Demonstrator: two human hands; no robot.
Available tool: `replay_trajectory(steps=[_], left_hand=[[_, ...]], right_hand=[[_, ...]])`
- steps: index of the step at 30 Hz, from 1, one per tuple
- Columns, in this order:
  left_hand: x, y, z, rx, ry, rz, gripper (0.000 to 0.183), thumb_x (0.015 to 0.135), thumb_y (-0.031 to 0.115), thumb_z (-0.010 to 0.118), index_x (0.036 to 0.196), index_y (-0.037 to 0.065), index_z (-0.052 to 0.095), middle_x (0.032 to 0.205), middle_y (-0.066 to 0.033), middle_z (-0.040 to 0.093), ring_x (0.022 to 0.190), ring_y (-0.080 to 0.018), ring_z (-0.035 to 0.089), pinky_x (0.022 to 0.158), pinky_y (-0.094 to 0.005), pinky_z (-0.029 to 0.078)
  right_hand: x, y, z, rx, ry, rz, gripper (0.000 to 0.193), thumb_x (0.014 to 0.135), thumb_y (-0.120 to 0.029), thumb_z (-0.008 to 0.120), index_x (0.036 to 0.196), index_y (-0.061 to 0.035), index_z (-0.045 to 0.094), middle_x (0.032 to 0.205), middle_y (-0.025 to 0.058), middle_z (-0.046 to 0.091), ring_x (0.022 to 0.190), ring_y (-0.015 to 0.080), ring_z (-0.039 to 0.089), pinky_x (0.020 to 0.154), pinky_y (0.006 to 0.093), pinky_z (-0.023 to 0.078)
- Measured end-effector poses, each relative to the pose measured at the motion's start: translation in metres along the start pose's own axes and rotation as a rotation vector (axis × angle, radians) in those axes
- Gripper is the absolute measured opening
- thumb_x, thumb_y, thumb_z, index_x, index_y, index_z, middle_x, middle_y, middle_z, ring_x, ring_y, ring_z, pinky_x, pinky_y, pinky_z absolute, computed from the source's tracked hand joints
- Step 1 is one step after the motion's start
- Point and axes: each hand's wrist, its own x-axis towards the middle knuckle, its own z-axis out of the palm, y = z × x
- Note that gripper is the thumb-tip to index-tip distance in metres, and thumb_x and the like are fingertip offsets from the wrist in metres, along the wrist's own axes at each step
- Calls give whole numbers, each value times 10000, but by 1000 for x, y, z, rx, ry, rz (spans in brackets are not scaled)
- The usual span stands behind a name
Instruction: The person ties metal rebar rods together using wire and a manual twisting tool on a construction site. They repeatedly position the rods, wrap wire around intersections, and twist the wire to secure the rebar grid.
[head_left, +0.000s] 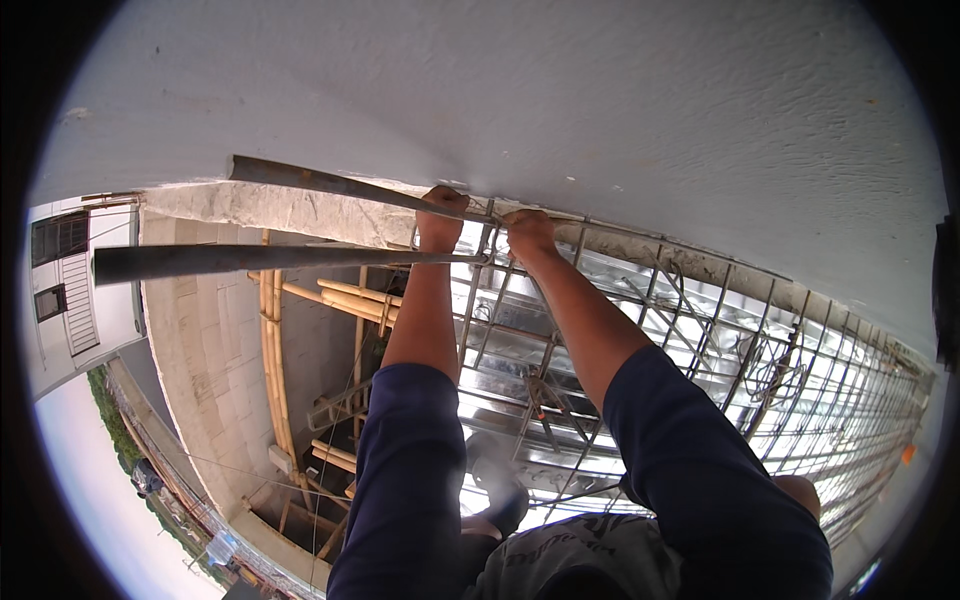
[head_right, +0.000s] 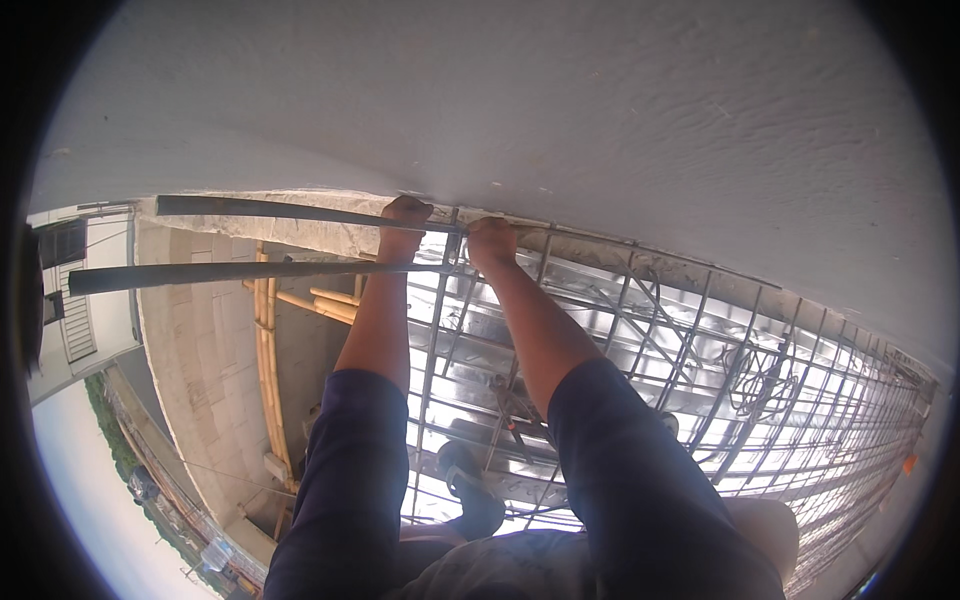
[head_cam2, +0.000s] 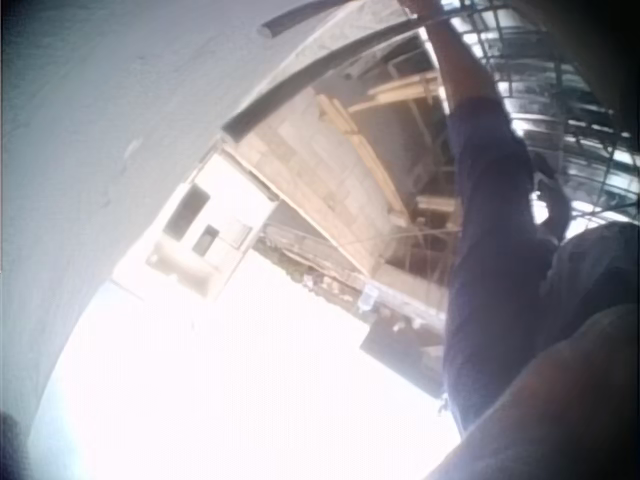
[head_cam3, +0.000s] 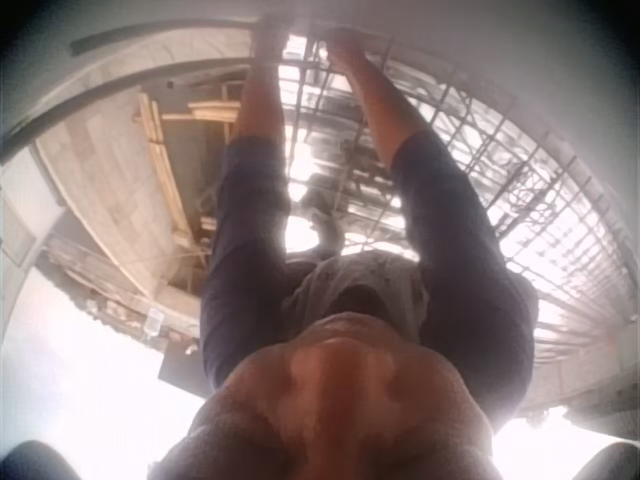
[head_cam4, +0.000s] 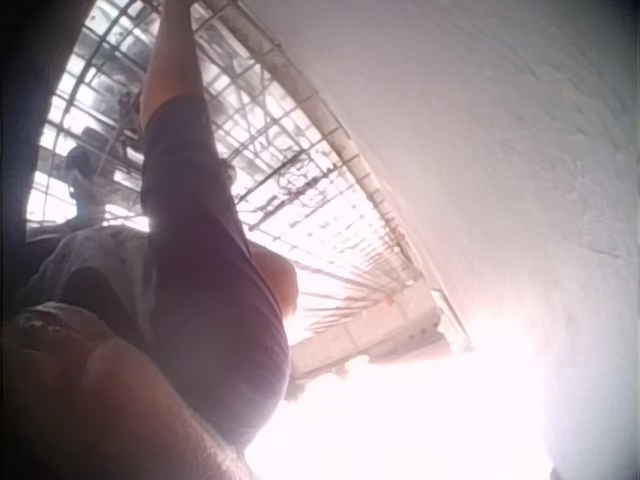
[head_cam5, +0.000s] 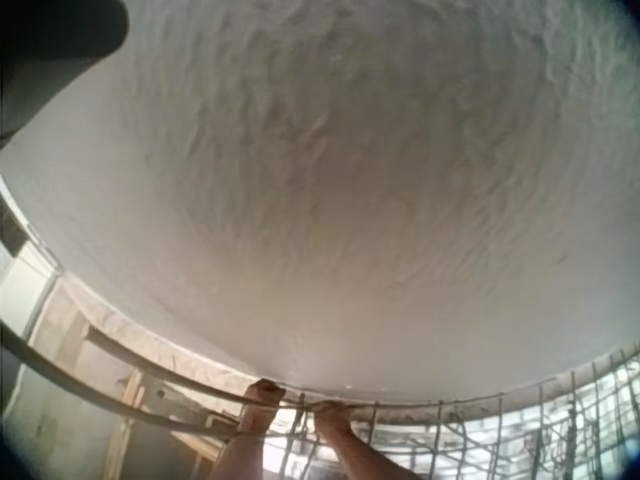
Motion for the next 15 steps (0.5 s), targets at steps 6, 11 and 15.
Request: replay_trajectory(steps=[6, 11, 15], left_hand=[[-15, 49, -14, -395, -81, -520, 256, 788, 120, 695, 971, -50, 641, 689, -50, 588, 492, -141, 536, 429, -269, 407], [1, -17, -8, -174, -208, -197, 182, 786, 108, 693, 898, -23, 635, 696, -63, 609, 512, -157, 576, 434, -292, 431], [1, -31, -2, 223, -62, 233, 154, 818, 129, 659, 827, -16, 607, 698, -120, 625, 508, -210, 600, 465, -336, 471]], right_hand=[[-7, -25, -17, -309, -24, -97, 187, 789, -149, 534, 848, -126, 710, 980, 77, 672, 977, 254, 619, 870, 357, 501], [14, -12, 5, -288, -73, -49, 168, 778, -143, 578, 876, -141, 715, 968, 95, 673, 964, 281, 632, 815, 374, 532], [16, -8, 10, -150, -101, 72, 211, 756, -111, 623, 947, -140, 708, 1003, 113, 669, 975, 293, 639, 804, 380, 543]])
